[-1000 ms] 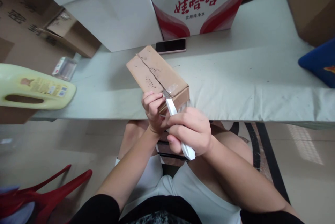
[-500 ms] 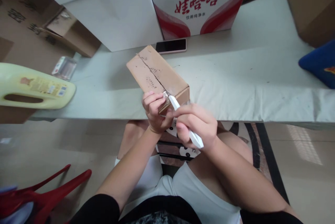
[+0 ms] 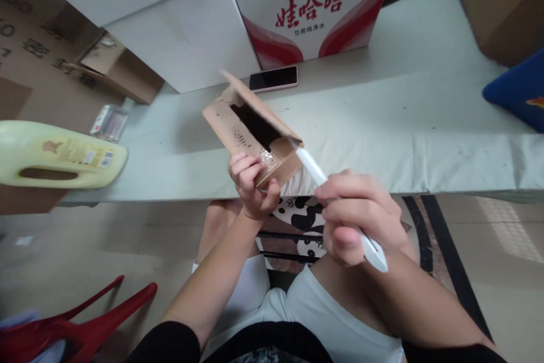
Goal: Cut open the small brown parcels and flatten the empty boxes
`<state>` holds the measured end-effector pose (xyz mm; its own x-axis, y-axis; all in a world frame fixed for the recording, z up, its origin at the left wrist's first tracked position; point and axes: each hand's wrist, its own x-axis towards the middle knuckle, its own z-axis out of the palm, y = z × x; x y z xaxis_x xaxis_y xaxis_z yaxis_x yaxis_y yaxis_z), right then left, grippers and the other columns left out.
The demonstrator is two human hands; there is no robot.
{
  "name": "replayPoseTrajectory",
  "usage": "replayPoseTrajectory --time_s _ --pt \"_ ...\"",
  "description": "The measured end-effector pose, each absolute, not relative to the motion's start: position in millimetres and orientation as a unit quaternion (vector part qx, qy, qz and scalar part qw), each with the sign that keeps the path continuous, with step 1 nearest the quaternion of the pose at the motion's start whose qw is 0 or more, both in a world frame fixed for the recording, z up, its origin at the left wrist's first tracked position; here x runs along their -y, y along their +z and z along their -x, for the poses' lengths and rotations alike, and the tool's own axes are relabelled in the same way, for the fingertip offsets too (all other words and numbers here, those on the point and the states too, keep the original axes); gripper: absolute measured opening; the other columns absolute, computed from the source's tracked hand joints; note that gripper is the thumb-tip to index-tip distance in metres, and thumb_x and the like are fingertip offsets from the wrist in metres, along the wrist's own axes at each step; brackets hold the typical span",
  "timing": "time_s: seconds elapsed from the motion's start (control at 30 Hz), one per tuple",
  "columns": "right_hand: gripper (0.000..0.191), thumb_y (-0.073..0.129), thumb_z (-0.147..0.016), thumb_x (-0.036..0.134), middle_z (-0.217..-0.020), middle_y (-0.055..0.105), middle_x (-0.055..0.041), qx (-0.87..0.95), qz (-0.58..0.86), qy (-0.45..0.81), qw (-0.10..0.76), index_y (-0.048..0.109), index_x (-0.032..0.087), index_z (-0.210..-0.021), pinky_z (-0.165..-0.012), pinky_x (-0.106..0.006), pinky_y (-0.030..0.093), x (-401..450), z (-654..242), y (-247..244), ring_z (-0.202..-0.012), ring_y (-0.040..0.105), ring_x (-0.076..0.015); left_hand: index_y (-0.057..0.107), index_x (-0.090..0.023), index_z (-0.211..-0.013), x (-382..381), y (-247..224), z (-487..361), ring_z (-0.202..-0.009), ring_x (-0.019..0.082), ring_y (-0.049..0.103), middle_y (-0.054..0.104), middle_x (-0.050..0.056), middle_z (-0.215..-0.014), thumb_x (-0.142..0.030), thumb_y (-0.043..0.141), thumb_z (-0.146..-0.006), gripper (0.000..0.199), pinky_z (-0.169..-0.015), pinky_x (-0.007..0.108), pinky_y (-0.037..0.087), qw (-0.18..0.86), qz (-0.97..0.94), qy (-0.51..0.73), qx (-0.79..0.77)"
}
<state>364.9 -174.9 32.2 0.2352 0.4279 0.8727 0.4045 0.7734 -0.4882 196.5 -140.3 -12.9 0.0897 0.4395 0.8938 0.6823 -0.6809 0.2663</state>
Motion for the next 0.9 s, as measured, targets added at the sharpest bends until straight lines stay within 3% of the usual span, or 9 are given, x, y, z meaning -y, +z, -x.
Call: replayPoseTrajectory --time_s 0.1,0.23,0.33,0.43,0.57,0.7,0.8,0.9 --pt "0.018 0.053 -0.096 0.039 -0.081 0.062 -0.004 0.571 0.325 -0.082 0.75 0.063 0.027 -0.089 -0.051 -0.037 0.052 162.7 -369.0 32.1 -0.06 0.058 -0.0181 0.056 -0.022 -0.11 139.7 -12.9 -196.8 -0.105 0.024 0.057 0.061 0.008 -0.102 -0.023 0.056 -0.077 0.033 -0.102 0.047 0.047 0.107 0.728 -0.563 0.378" --pt "0.01 0.054 -0.095 0.029 -0.102 0.067 -0.0087 0.618 0.455 -0.03 0.641 0.063 0.026 -0.097 -0.084 -0.045 0.056 143.6 -383.2 18.9 -0.094 0.066 -0.0262 0.057 -0.022 -0.109 138.9 -11.4 -196.7 -0.106 0.024 0.055 0.061 0.008 -0.102 -0.022 0.057 -0.076 0.033 -0.102 0.045 0.047 0.105 0.727 -0.564 0.377" --pt "0.014 0.055 -0.091 0.028 -0.114 0.067 -0.0143 0.639 0.561 0.026 0.526 0.064 0.021 -0.1 -0.097 -0.05 0.052 125.1 -386.7 0.3 -0.11 0.064 -0.0307 0.057 -0.021 -0.109 139.4 -10.5 -195.0 -0.106 0.023 0.055 0.06 0.008 -0.104 -0.02 0.058 -0.075 0.034 -0.103 0.045 0.047 0.102 0.736 -0.557 0.37" --pt "0.032 0.052 -0.089 0.031 -0.138 0.06 -0.0206 0.657 0.657 0.126 0.348 0.067 0.013 -0.112 -0.108 -0.056 0.045 110.2 -382.0 -17.1 -0.127 0.057 -0.0374 0.057 -0.021 -0.11 140.6 -9.4 -190.4 -0.108 0.024 0.056 0.061 0.008 -0.105 -0.021 0.059 -0.075 0.035 -0.104 0.046 0.048 0.099 0.748 -0.543 0.368" --pt "0.041 0.047 -0.092 0.036 -0.156 0.048 -0.0131 0.65 0.714 0.161 0.201 0.072 0.017 -0.119 -0.112 -0.073 0.029 106.0 -374.4 -23.4 -0.143 0.038 -0.0489 0.057 -0.02 -0.114 143.5 -2.6 -178.1 -0.112 0.024 0.057 0.063 0.008 -0.11 -0.02 0.061 -0.077 0.038 -0.107 0.046 0.047 0.088 0.776 -0.509 0.362" --pt "0.043 0.045 -0.094 0.036 -0.156 0.048 -0.0105 0.66 0.708 0.166 0.187 0.073 0.02 -0.121 -0.116 -0.071 0.024 110.6 -371.5 -17.6 -0.15 0.03 -0.0457 0.058 -0.021 -0.118 152.3 5.3 -154.5 -0.116 0.023 0.058 0.063 0.009 -0.114 -0.022 0.062 -0.082 0.036 -0.11 0.045 0.047 0.046 0.798 -0.485 0.355" --pt "0.042 0.045 -0.094 0.035 -0.157 0.048 -0.0107 0.675 0.699 0.173 0.163 0.072 0.019 -0.122 -0.118 -0.071 0.022 113.4 -369.3 -14.6 -0.152 0.027 -0.044 0.059 -0.023 -0.113 163.7 -0.9 -128.3 -0.122 0.024 0.058 0.062 0.009 -0.119 -0.034 0.065 -0.087 0.028 -0.111 0.047 0.045 -0.005 0.769 -0.497 0.402" --pt "0.043 0.043 -0.095 0.035 -0.156 0.049 -0.0111 0.686 0.691 0.173 0.148 0.071 0.018 -0.124 -0.118 -0.074 0.018 114.9 -364.6 -13.1 -0.152 0.027 -0.0446 0.057 -0.023 -0.11 173.8 -15.1 -102.6 -0.12 0.024 0.061 0.06 0.011 -0.121 -0.048 0.072 -0.083 0.039 -0.103 0.04 0.05 -0.057 0.693 -0.54 0.474"
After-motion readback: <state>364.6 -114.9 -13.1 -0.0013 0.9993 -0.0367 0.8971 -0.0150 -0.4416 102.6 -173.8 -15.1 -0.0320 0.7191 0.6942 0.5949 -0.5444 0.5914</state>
